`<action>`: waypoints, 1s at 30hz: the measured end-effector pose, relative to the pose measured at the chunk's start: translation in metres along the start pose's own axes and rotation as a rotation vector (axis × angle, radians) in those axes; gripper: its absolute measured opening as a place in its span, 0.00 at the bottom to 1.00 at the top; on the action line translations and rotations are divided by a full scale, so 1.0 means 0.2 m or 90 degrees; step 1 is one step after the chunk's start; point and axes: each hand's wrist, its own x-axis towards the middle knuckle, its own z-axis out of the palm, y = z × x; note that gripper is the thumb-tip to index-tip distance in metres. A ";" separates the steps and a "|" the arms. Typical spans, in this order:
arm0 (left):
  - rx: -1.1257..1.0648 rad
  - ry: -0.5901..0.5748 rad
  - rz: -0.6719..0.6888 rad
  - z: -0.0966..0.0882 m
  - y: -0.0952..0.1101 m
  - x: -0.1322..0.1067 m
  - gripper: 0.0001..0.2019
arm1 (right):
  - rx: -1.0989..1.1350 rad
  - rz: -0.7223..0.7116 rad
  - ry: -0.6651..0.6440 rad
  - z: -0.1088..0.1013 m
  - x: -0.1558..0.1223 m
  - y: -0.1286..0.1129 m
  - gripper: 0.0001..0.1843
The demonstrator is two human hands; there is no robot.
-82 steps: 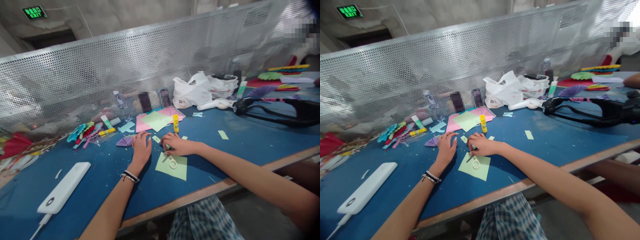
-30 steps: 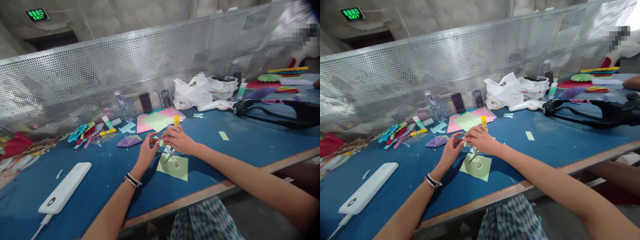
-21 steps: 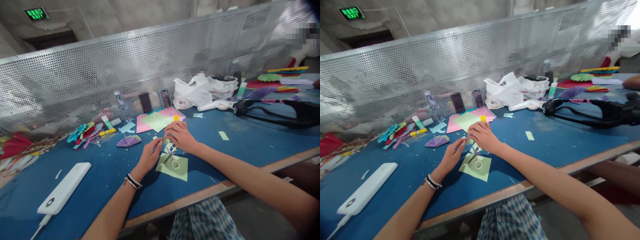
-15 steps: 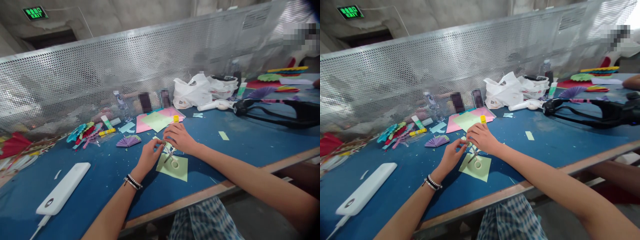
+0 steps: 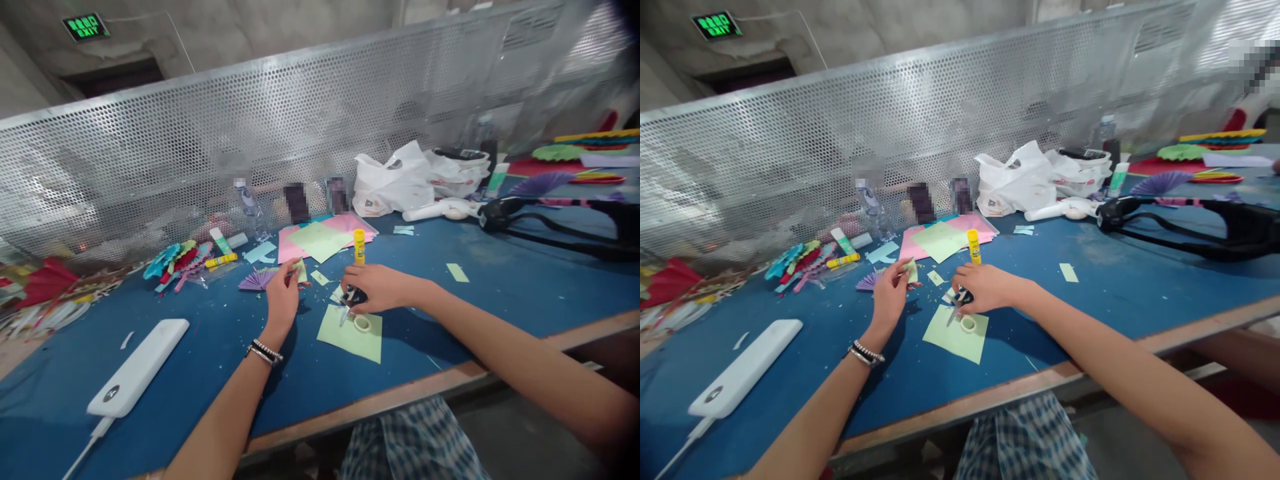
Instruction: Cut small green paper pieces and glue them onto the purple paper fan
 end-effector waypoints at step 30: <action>0.064 -0.197 -0.055 -0.03 -0.03 0.03 0.21 | 0.120 0.069 -0.035 0.01 -0.01 0.11 0.20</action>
